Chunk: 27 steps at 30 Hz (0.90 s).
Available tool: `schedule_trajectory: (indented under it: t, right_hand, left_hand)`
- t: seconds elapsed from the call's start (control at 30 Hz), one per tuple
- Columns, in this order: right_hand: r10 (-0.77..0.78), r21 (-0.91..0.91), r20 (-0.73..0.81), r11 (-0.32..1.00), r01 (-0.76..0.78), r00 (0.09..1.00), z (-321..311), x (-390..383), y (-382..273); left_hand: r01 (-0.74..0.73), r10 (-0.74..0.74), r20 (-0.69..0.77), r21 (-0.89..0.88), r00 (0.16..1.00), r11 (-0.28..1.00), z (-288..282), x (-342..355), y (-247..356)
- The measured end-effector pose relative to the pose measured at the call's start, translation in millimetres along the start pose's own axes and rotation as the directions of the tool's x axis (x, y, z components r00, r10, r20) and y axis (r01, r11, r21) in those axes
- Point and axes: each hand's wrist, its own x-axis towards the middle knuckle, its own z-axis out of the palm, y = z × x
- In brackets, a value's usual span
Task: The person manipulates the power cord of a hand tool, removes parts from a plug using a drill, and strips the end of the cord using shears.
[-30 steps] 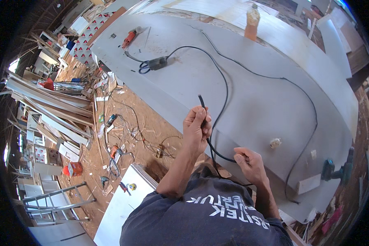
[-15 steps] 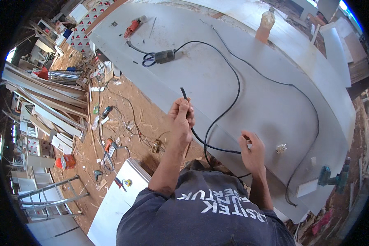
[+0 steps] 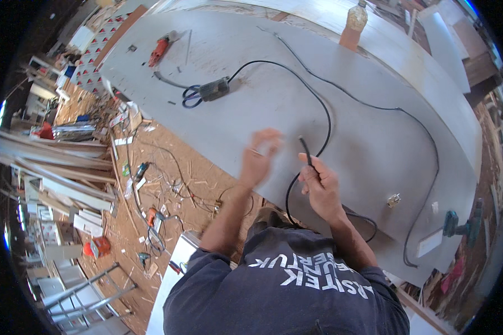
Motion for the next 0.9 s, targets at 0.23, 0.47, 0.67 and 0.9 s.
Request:
schedule_trajectory:
  t: [0.23, 0.47, 0.67, 0.9]
  right_hand:
    - [0.348, 0.541, -0.254, 0.825, -0.166, 0.902, 2, 30, 24]
    - [0.457, 0.609, -0.314, 0.770, -0.192, 0.832, 3, 22, 54]
    - [0.522, 0.724, -0.413, 0.685, -0.079, 0.746, 1, 21, 61]
    - [0.588, 0.692, -0.566, 0.720, -0.055, 0.578, 3, 24, 98]
  left_hand:
    - [0.156, 0.014, -0.177, 0.900, 0.984, 0.407, -223, 145, -204]
    - [-0.318, -0.062, 0.353, 0.896, 0.934, 0.309, -286, 185, -221]
    - [-0.527, -0.022, 0.555, 0.800, 0.832, 0.287, -318, 196, -242]
    - [0.336, -0.397, -0.065, 0.665, 0.916, 0.667, -285, 168, -267]
